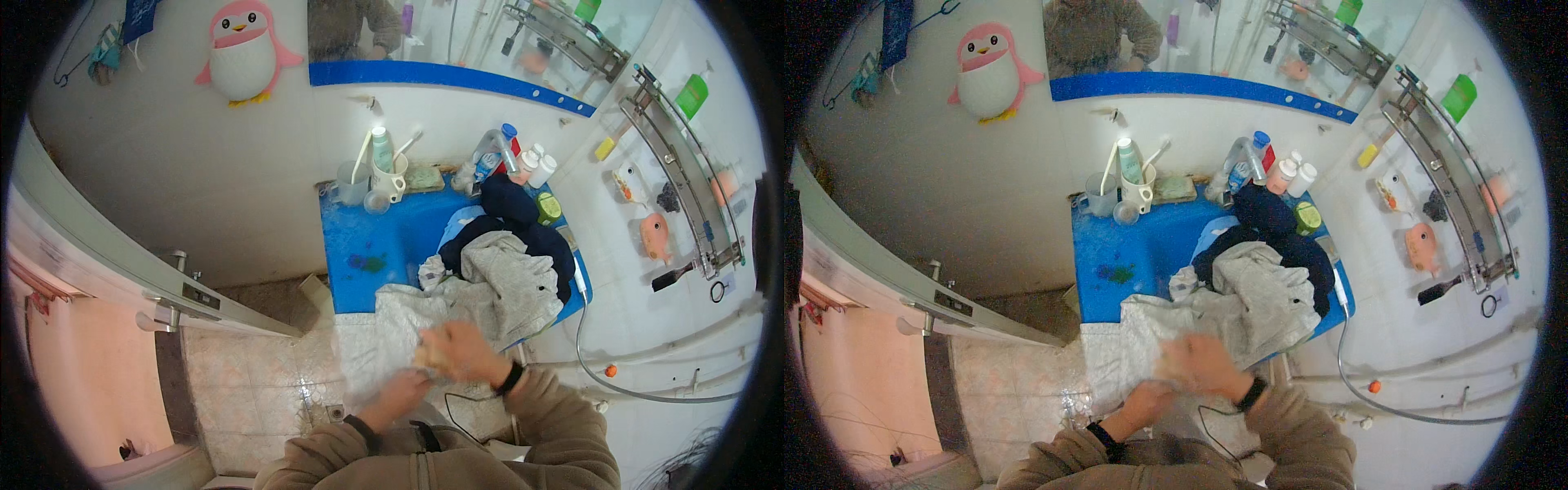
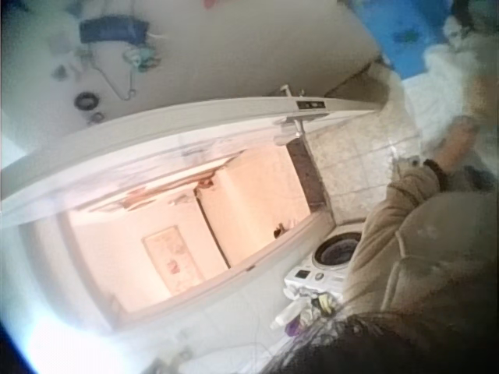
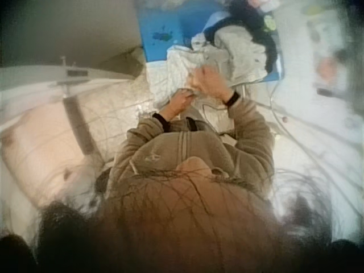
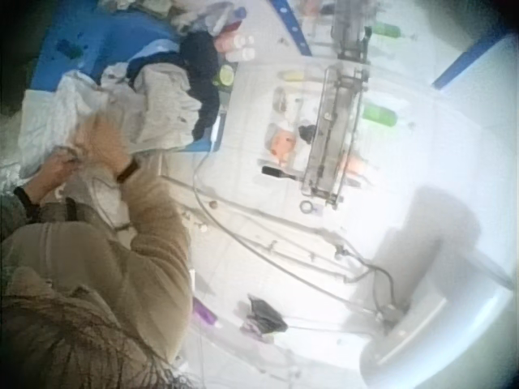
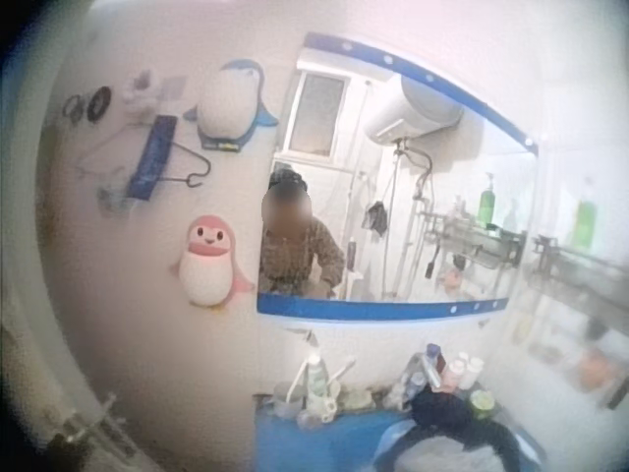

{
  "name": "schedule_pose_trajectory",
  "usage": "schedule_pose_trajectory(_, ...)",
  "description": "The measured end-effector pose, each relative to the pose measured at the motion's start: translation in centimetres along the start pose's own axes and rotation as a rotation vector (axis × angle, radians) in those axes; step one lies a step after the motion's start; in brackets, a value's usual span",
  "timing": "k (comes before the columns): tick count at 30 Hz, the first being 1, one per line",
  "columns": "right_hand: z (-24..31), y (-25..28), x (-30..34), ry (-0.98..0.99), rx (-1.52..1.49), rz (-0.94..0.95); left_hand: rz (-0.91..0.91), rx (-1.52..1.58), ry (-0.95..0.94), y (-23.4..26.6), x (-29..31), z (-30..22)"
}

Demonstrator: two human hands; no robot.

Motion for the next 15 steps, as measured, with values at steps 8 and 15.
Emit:
schedule_pose_trajectory(8,-3.5,-0.8,-3.8,-0.307,0.11,0.103,0.078,-0.054,0.061,-0.6,0.5,0.3)
schedule_pose_trajectory(15,-9.4,-2.5,-9.6,-0.298,-0.115,0.367,0.087,-0.072,0.127,0.0,0.3,-0.2)
Point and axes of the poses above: each hand's wrist, its own x-axis away from the middle knuckle, its own y-axis out of the back of the hand, z = x × y, the point moved 3 cm from there along -x, towards the middle knuckle, and after that the axes turned 14 degrees about x, right-handed, at the moved point
